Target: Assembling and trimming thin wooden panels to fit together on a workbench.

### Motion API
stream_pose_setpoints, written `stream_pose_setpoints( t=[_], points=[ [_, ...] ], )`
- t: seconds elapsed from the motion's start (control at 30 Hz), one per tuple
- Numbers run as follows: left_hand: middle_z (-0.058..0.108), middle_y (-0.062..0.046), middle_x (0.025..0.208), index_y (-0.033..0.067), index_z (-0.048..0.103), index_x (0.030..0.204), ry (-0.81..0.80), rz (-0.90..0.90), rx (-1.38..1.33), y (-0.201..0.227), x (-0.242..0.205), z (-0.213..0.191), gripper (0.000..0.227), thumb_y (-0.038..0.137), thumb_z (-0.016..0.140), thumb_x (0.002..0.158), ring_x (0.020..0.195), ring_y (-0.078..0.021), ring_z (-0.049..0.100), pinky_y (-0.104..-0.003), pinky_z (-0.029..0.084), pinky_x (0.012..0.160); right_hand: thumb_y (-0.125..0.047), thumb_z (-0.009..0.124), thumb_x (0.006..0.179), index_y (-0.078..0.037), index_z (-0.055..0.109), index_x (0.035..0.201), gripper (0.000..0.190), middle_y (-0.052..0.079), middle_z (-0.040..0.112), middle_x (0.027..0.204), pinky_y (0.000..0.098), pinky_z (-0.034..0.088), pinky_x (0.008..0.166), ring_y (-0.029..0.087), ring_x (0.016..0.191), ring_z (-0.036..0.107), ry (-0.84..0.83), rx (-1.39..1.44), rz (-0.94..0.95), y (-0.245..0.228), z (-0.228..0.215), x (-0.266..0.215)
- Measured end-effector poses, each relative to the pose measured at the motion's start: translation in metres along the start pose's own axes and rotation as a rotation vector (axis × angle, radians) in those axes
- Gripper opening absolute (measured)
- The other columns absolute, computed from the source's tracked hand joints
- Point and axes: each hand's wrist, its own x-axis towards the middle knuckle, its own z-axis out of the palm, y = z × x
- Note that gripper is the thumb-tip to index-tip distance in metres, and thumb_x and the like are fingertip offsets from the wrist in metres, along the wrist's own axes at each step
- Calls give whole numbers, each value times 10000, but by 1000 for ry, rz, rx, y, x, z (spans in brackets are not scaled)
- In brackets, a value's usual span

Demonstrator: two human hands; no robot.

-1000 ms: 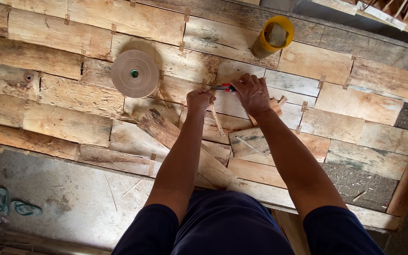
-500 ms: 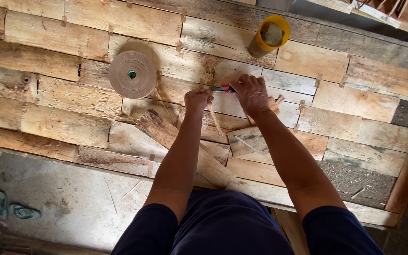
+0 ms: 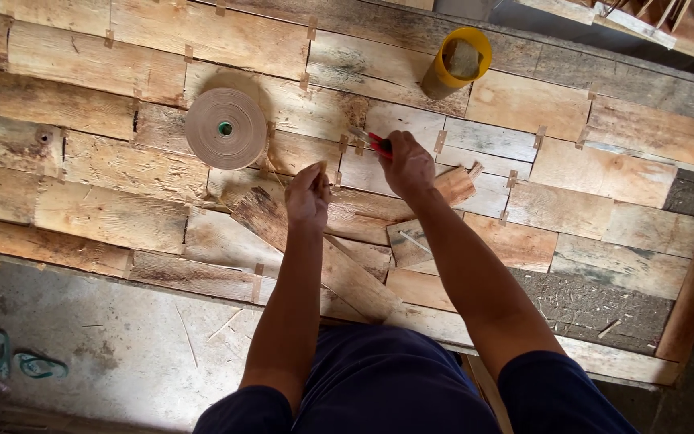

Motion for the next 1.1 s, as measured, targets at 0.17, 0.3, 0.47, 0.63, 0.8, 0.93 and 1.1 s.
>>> stream_pose_setpoints(
  t=[0.17,0.3,0.47,0.63,0.8,0.93,1.1],
  points=[
    [678,-50,715,21,749,990,-73,63,-87,26,-44,-24,175,175,696,928,552,-125,596,-235,483,501,-405,822,877,-88,607,1019,408,127,677,972,491,565,680,334,796,696,104,-25,28,-23,20,21],
    [701,-68,803,5,728,1030,-57,117,-123,49,-77,-43,189,168,672,951,624,-143,612,-273,479,560,-416,849,814,-104,601,1010,444,108,655,951,489,538,694,308,832,682,134,-126,20,-24,36,24],
    [696,-65,823,-6,724,1048,-41,164,-140,72,-87,-69,198,167,668,968,696,-143,631,-280,469,573,-438,869,832,-103,579,1014,479,103,628,951,469,514,711,296,824,651,141,-102,-20,-24,34,12],
    [677,-57,809,-6,728,1064,-85,218,-173,88,-98,-79,215,184,660,990,706,-142,623,-283,463,584,-435,891,668,-108,558,1001,574,99,619,930,487,514,677,305,831,649,223,-115,-152,-26,25,-2],
    [666,-74,791,-5,722,1078,-146,310,-205,106,-110,-86,255,231,638,1031,652,-159,565,-301,444,614,-196,674,999,-109,567,1193,238,94,582,1052,364,531,625,216,798,591,186,37,-173,-15,28,-31],
    [674,-85,793,-1,721,1085,-128,343,-213,112,-116,-88,246,222,633,1032,656,-159,569,-304,446,609,-259,643,1081,-116,571,1117,164,108,560,1004,340,515,574,196,729,551,15,-50,-376,-30,23,-73],
    [704,-107,828,-12,721,1044,-58,406,-24,99,-122,-80,127,99,697,986,640,-154,597,-264,476,574,-280,655,1015,-84,620,1057,204,94,618,888,345,496,548,178,683,550,46,34,-309,-26,26,-113]
  ],
)
